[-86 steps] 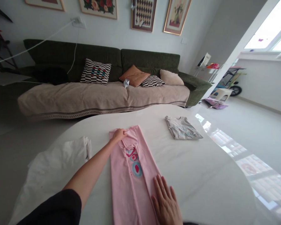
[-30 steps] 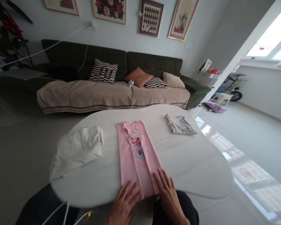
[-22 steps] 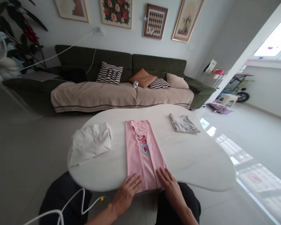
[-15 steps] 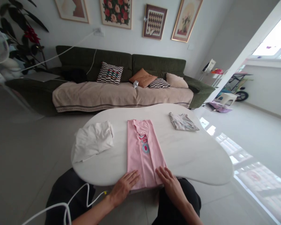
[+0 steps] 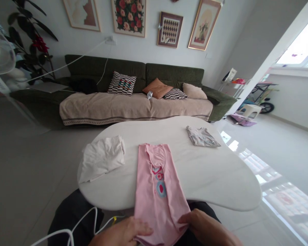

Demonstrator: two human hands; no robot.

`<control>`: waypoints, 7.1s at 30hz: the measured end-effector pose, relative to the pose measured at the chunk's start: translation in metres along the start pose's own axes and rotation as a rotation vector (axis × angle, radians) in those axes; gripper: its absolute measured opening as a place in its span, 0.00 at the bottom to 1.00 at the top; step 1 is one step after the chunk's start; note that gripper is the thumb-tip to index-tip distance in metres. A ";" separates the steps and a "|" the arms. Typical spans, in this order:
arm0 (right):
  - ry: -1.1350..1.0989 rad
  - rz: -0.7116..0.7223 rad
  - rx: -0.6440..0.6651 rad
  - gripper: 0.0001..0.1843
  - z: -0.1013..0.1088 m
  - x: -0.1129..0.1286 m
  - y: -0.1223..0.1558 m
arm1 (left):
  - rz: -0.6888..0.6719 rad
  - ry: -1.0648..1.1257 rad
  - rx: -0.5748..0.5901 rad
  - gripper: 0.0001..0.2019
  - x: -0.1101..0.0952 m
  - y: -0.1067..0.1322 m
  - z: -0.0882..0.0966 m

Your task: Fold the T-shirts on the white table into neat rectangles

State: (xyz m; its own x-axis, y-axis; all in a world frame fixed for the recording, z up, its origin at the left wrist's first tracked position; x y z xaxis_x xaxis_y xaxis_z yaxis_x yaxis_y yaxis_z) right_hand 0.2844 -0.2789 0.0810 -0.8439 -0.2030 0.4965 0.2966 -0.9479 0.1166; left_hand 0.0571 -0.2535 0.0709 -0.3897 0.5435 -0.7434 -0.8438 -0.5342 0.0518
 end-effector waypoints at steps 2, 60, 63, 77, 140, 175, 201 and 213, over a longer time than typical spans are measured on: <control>-0.178 0.047 0.141 0.21 0.021 0.004 -0.011 | 0.010 0.191 0.053 0.28 -0.011 -0.007 0.020; 0.382 -0.181 -0.332 0.29 -0.042 -0.082 -0.228 | 0.410 -0.659 -0.937 0.30 0.160 -0.173 0.050; 0.367 -0.220 -0.337 0.30 -0.037 -0.099 -0.230 | 0.428 -0.670 -0.964 0.33 0.160 -0.173 0.050; 0.386 -0.411 -0.435 0.35 -0.040 -0.121 -0.232 | 0.487 -0.693 -1.007 0.40 0.173 -0.177 0.044; 0.233 0.059 -0.174 0.41 -0.130 0.019 -0.112 | 0.469 0.396 -1.194 0.17 0.148 -0.064 0.023; -1.640 -0.684 -0.646 0.22 -0.079 -0.108 -0.018 | 0.610 1.448 -0.729 0.24 0.099 -0.066 -0.049; -0.574 -0.466 -0.658 0.18 -0.021 -0.137 -0.050 | 0.672 1.071 -0.738 0.45 0.088 -0.084 -0.038; -0.609 -0.483 -0.799 0.23 0.118 -0.254 -0.047 | 0.303 1.275 -0.552 0.42 0.019 -0.292 0.006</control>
State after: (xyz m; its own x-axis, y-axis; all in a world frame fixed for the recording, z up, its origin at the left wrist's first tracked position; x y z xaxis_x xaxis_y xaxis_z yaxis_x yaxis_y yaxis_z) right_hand 0.5373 -0.1536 0.0505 -0.3675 0.1763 0.9132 -0.5614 -0.8248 -0.0667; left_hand 0.2945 -0.0837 0.0457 0.3179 -0.4235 -0.8483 -0.4232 -0.8640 0.2727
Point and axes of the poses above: each hand's wrist, its own y-axis away from the middle knuckle, its own z-axis out of the back of the hand, x = y × z, the point moved 5 cm from there along -y, towards the middle knuckle, and after that the axes turned 9 degrees about -x, right-handed, at the moved point
